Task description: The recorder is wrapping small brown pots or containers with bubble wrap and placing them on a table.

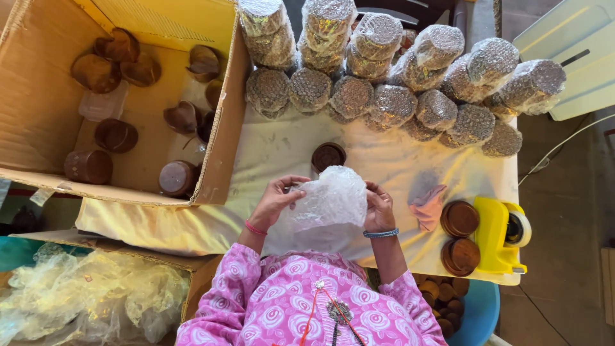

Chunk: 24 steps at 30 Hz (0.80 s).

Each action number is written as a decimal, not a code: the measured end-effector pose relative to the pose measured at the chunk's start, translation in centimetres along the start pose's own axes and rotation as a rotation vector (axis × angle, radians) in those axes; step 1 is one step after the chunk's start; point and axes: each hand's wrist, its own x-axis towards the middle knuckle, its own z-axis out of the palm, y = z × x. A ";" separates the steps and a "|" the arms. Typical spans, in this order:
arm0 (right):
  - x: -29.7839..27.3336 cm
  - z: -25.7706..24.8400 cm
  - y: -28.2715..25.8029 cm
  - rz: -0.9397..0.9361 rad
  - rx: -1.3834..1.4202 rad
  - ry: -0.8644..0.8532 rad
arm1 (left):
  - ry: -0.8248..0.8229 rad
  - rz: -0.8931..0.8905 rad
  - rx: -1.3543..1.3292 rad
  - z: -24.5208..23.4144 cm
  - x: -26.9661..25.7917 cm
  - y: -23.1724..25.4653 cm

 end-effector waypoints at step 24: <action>-1.4 6.5 -2.1 0.098 -0.833 -0.223 | 0.168 0.177 -0.211 -1.0 0.4 -0.2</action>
